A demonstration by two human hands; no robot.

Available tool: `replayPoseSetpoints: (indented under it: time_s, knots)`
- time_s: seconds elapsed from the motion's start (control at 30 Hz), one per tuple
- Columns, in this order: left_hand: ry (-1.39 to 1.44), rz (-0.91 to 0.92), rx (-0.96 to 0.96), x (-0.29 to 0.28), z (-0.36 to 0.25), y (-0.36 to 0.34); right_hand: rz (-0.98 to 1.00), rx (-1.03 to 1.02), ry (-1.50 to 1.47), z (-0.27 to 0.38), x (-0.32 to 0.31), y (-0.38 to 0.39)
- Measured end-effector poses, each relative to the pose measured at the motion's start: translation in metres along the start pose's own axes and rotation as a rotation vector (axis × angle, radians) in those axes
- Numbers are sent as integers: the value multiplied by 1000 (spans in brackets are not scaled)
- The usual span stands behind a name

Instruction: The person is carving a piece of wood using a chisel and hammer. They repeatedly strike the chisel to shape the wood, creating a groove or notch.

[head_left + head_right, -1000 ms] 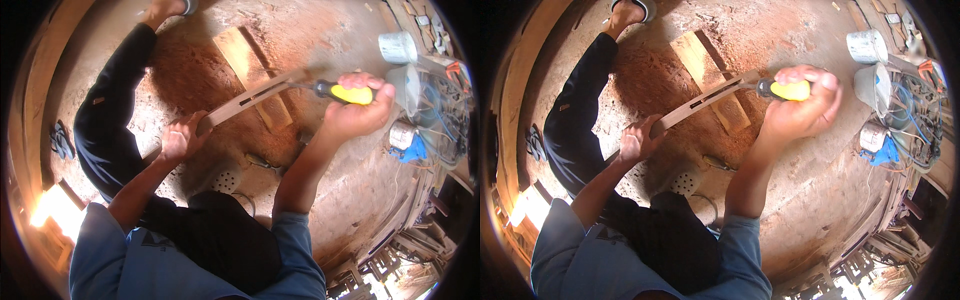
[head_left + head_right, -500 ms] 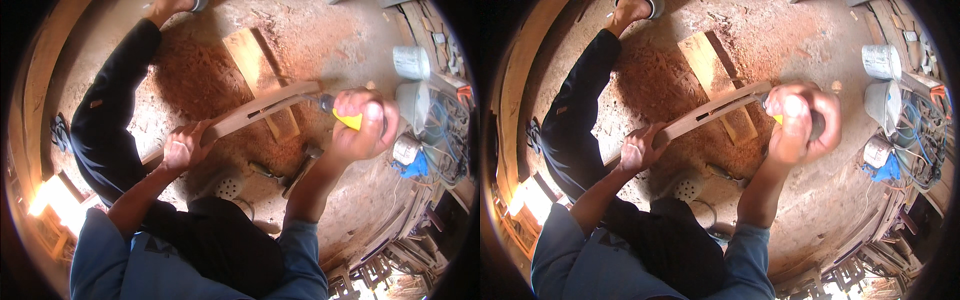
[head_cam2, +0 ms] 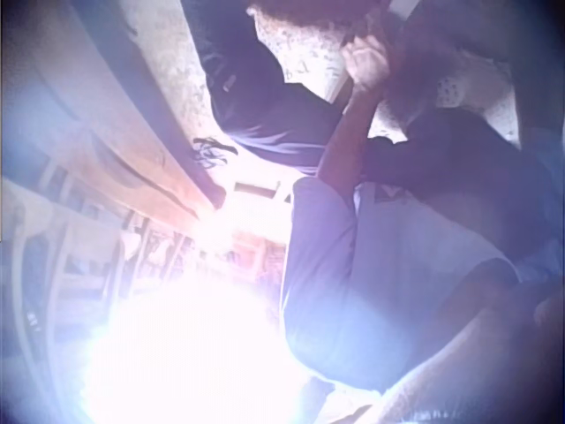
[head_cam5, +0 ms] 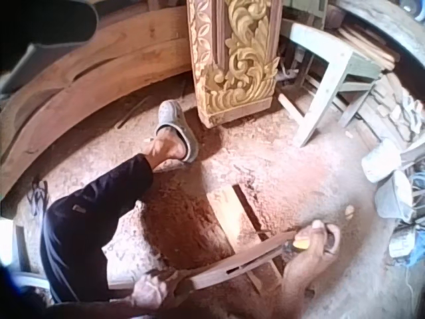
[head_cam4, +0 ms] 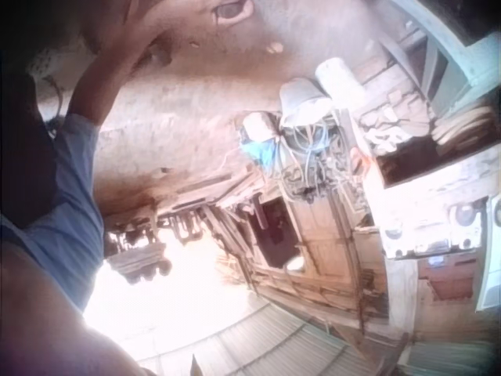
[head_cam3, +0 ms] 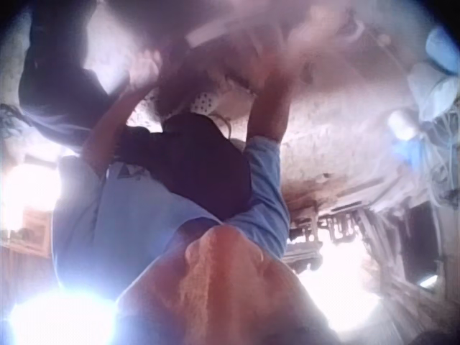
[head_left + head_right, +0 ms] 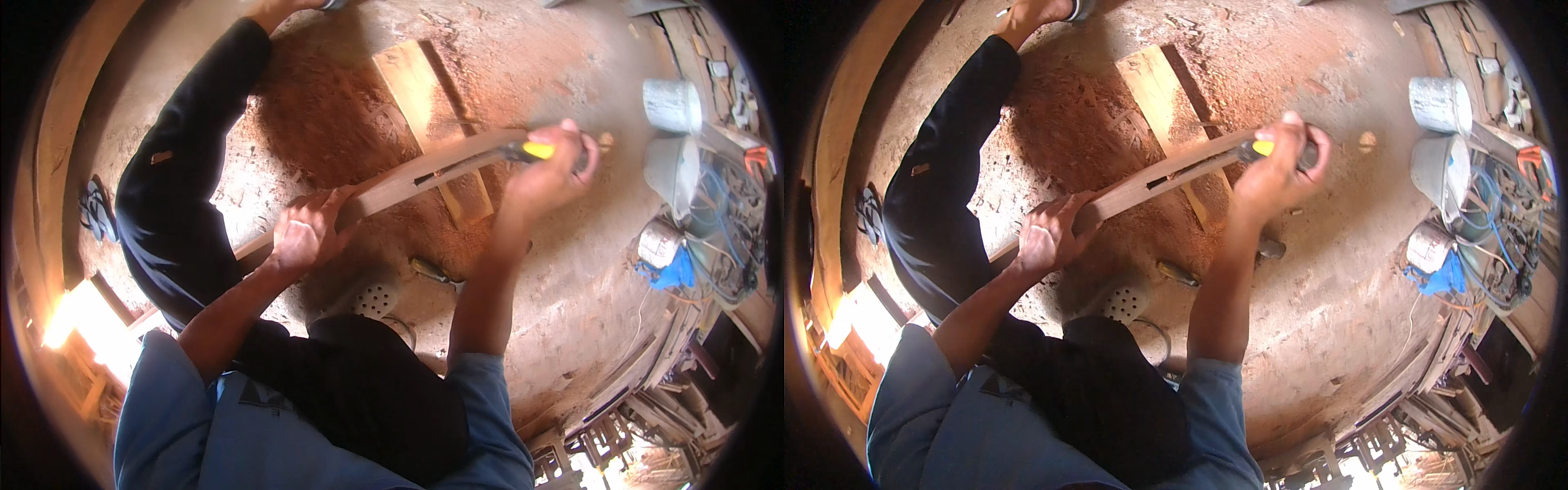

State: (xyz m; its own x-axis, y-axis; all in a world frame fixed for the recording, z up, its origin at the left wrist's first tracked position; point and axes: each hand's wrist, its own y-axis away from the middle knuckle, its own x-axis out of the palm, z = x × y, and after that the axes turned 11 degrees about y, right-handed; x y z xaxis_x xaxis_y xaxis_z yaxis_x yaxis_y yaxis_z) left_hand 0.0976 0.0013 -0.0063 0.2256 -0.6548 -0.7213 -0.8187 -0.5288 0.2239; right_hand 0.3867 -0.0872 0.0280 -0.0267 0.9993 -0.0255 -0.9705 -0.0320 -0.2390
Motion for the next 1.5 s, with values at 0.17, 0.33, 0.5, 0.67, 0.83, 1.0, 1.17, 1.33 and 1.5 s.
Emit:
replayPoseSetpoints:
  time_s: [0.17,0.33,0.5,0.67,0.83,1.0,1.17,1.33,1.5]
  knots:
    - [47,52,-53,2,4,3,-117,130,153,28,19,-1]
    - [-96,22,-51,7,11,2,-37,189,-281,61,-9,-15]
    - [-105,14,16,9,13,4,-175,-166,-15,45,-6,-8]
    - [-58,184,-122,0,7,1,-110,-107,334,40,10,5]
    - [-49,152,-102,-5,1,0,-52,-179,210,39,4,13]
    - [-93,296,-238,-4,2,1,-32,-98,289,16,12,21]
    - [-30,195,-129,-1,6,3,-177,122,254,17,19,2]
    - [-97,268,-193,6,12,2,-52,17,174,29,18,-8]
    - [-60,65,-9,8,17,5,29,19,149,32,23,-8]
